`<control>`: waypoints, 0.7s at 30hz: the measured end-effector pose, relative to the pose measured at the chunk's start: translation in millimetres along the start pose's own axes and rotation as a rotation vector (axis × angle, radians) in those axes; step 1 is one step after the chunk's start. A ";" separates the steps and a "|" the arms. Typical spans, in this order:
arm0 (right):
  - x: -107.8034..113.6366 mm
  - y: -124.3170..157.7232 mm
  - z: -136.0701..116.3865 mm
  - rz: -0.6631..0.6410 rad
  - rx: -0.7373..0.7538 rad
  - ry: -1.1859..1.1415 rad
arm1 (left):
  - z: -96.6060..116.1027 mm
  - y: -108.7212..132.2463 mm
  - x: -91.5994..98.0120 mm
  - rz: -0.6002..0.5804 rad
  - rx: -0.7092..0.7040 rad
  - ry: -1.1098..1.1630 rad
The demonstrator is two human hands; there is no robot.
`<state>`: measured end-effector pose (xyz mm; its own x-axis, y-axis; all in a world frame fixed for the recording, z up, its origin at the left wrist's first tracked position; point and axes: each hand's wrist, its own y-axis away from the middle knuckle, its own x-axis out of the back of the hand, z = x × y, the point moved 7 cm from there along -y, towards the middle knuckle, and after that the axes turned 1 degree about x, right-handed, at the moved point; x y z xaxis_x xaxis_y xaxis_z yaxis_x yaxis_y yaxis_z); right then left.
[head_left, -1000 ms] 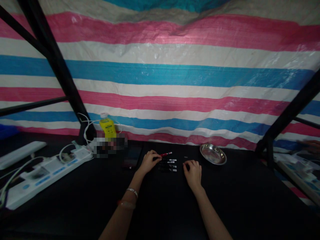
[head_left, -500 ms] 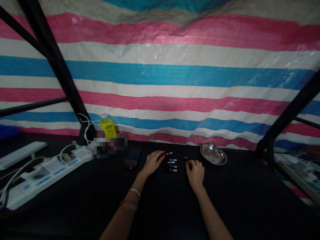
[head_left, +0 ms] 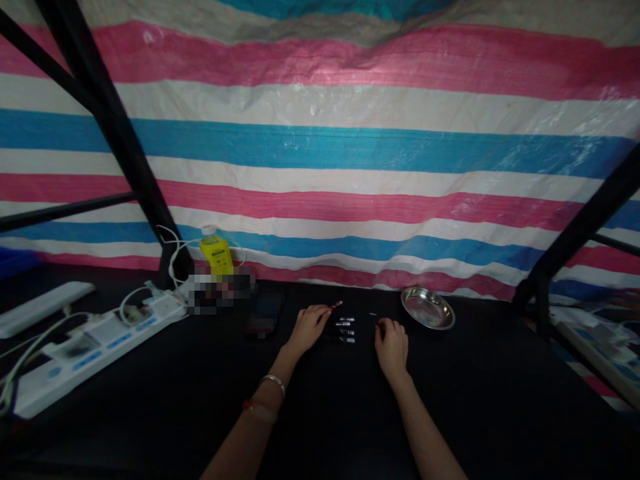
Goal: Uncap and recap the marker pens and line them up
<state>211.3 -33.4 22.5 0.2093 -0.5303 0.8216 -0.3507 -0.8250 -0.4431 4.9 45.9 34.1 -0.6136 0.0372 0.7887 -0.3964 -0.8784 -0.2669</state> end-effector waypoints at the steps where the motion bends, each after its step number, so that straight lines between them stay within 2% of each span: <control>1: -0.4 0.1 0.4 0.004 0.002 -0.012 | -0.4 -0.3 0.5 0.007 0.002 0.003; 13: -2.7 0.6 4.5 0.020 -0.018 -0.055 | -6.2 1.1 13.1 0.121 0.079 -0.067; 21: -6.7 -2.0 3.8 -0.059 -0.027 0.002 | -17.1 1.5 20.3 0.189 0.177 -0.098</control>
<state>214.0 -29.0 16.4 0.2283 -0.4805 0.8468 -0.3624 -0.8492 -0.3841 -19.8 53.6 40.2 -0.5930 -0.1744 0.7861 -0.1503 -0.9352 -0.3208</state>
